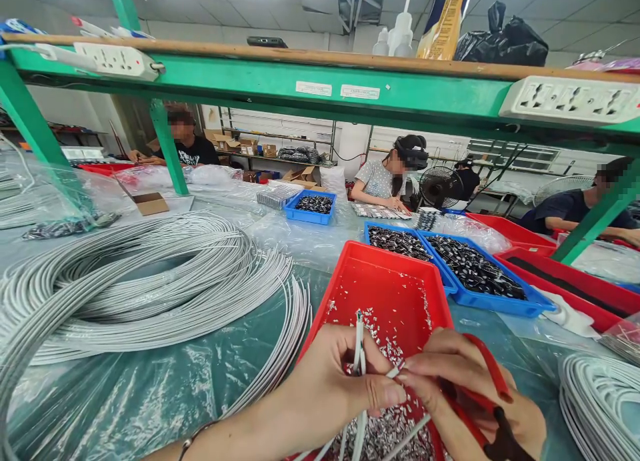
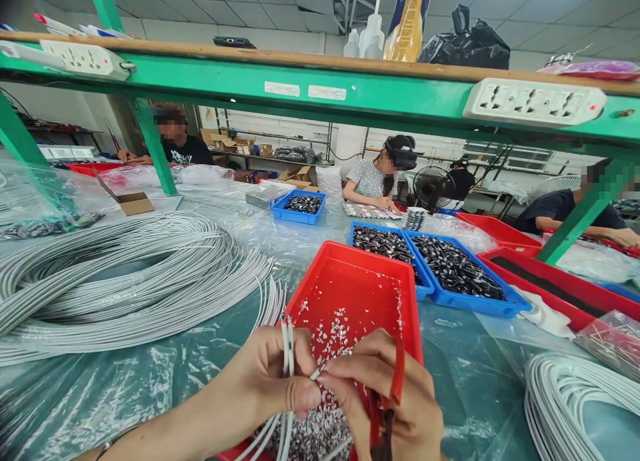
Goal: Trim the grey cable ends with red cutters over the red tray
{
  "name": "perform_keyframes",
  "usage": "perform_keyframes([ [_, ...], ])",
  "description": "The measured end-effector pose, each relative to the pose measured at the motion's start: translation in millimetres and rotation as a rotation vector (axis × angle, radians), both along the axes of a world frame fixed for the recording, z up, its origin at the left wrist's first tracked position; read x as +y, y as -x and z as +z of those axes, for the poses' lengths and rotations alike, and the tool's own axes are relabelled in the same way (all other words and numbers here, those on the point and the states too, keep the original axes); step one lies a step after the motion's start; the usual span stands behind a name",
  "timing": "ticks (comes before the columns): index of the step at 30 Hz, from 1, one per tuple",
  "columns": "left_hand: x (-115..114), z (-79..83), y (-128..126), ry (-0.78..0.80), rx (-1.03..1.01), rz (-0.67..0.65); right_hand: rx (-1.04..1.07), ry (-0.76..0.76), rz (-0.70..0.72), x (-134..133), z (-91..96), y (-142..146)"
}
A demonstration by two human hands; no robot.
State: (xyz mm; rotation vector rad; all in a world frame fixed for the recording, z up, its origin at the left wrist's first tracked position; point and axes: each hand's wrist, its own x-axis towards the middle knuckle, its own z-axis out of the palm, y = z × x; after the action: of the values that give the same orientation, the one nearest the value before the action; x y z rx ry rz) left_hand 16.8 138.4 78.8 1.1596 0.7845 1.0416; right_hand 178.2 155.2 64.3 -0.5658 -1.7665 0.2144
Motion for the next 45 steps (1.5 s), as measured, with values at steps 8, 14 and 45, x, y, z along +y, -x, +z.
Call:
perform_keyframes([
  [8,-6,9.3,1,-0.037,0.126,0.013,-0.004,0.042,-0.049,-4,-5.3,-5],
  [14,-7,11.6,3,-0.032,0.102,-0.029,-0.158,0.115,0.085,-11,13.3,-12],
  [45,-10,4.0,-1,-0.309,0.185,0.196,0.010,0.056,-0.159,-14,-5.2,1],
])
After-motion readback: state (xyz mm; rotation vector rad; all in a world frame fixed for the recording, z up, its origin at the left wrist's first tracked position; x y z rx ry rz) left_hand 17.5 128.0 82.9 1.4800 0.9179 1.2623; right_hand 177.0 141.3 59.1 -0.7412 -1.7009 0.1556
